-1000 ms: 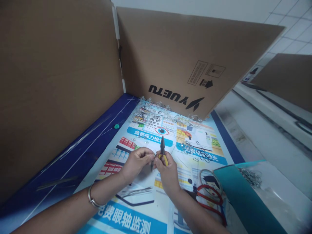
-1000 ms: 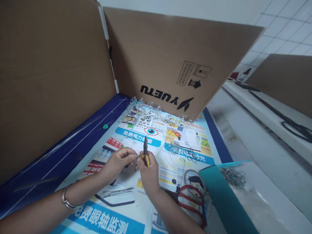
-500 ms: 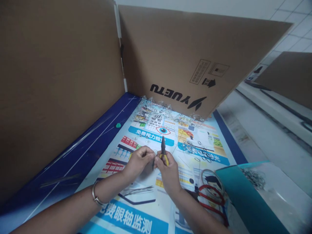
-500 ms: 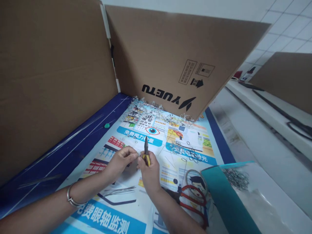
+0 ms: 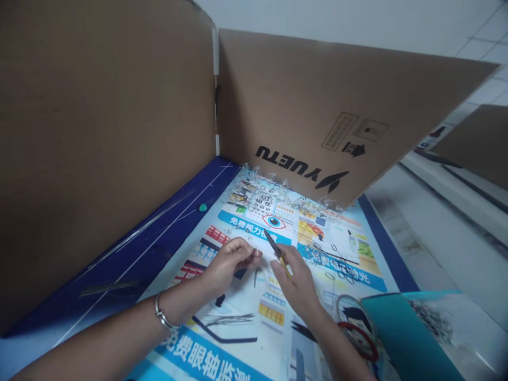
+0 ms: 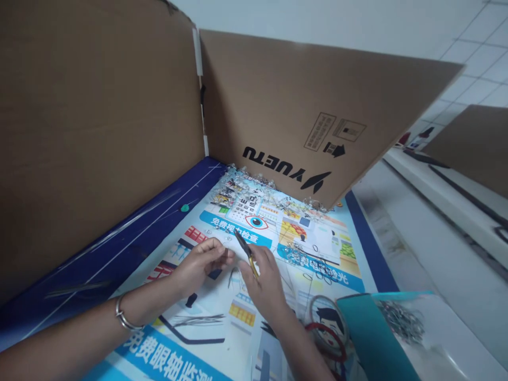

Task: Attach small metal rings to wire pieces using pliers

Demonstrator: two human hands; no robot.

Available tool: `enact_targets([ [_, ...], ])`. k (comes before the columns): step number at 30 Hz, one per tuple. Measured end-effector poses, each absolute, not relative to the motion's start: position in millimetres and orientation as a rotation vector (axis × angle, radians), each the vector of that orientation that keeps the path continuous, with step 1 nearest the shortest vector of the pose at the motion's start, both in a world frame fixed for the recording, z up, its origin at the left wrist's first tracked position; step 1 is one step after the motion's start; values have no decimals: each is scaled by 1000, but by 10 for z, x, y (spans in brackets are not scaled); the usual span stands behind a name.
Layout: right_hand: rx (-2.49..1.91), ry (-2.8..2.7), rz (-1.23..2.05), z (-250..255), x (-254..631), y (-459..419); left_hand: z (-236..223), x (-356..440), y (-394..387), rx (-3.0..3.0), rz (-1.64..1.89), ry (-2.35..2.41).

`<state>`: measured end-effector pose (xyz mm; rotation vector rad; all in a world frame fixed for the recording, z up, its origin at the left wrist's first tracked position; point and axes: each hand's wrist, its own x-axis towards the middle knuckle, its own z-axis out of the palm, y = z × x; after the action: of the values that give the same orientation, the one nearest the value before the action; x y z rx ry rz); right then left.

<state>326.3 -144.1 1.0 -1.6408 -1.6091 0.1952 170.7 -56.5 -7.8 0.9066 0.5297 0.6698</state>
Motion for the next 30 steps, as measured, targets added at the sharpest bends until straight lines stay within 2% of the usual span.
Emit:
enact_targets([
  [4, -1632, -1957, -474, -5, 3451, -1439, -46, 1689, -539, 855, 677, 533],
  [8, -1632, -2057, -751, -36, 3474, -1439, -4, 1672, -513, 832, 728, 546],
  [20, -1546, -2133, -1010, -93, 3519, -1452, -22, 1650, -442, 831, 683, 667],
  [30, -1506, -2206, -1021, -141, 3584, -1473, -28, 1652, -431, 819, 641, 676],
])
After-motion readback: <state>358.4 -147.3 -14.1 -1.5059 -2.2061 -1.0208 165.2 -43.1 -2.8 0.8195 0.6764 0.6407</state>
